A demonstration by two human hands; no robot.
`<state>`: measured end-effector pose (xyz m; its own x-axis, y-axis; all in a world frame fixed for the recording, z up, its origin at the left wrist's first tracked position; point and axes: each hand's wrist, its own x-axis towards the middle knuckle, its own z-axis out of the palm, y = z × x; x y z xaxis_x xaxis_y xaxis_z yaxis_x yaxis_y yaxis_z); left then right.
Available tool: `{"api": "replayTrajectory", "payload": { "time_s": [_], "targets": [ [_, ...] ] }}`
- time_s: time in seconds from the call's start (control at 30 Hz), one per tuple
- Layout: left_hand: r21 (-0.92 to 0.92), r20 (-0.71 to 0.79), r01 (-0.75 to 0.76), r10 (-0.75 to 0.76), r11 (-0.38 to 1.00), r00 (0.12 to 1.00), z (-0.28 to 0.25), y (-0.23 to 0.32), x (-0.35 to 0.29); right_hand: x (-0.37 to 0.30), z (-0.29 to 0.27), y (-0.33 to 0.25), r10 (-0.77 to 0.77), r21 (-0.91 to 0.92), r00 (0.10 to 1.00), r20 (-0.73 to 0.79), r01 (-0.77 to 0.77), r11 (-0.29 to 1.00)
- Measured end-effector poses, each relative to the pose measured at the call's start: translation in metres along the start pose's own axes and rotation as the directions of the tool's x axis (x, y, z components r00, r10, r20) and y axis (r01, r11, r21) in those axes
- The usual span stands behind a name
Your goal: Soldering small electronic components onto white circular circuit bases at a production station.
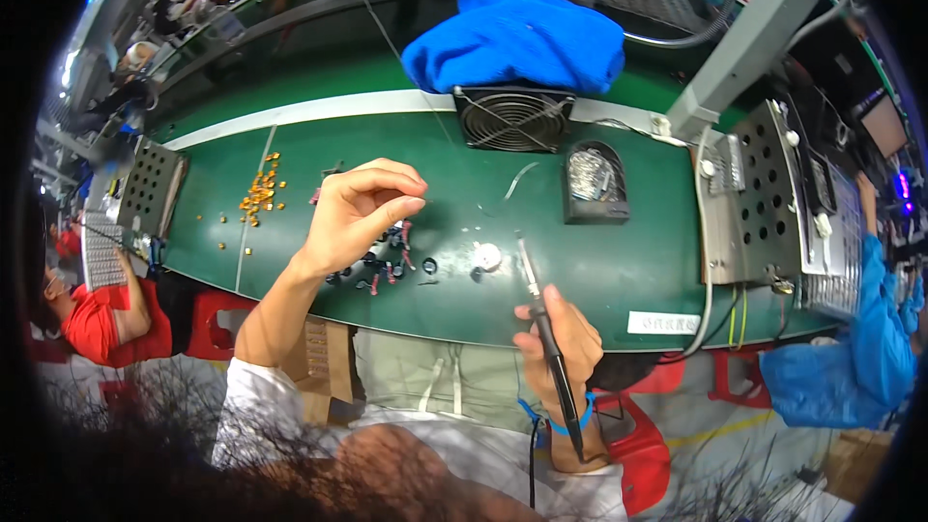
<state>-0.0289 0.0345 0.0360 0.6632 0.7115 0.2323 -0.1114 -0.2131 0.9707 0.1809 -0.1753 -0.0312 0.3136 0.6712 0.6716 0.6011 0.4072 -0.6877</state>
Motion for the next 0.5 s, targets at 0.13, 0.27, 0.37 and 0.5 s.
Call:
{"api": "replayTrajectory", "payload": {
  "time_s": [0.13,0.27,0.37,0.5],
  "targets": [
    [-0.011,0.028,0.059,-0.058,0.998,0.998,0.031,-0.009,0.005,-0.009,-0.01,0.001,0.0,-0.063,1.0,0.018,0.001,0.998],
    [0.018,0.094,0.043,-0.044,0.999,0.995,0.047,-0.023,0.001,-0.017,-0.013,-0.004,0.126,-0.078,0.992,0.011,-0.125,0.989],
    [0.036,0.145,0.115,-0.119,0.993,0.982,0.05,-0.031,-0.002,-0.012,-0.015,-0.004,0.142,-0.072,0.988,0.052,-0.138,0.988],
    [0.074,0.171,0.127,-0.138,0.989,0.976,0.052,-0.03,-0.002,-0.008,-0.015,-0.001,0.108,-0.053,0.99,0.095,-0.104,0.993]
  ]
}}
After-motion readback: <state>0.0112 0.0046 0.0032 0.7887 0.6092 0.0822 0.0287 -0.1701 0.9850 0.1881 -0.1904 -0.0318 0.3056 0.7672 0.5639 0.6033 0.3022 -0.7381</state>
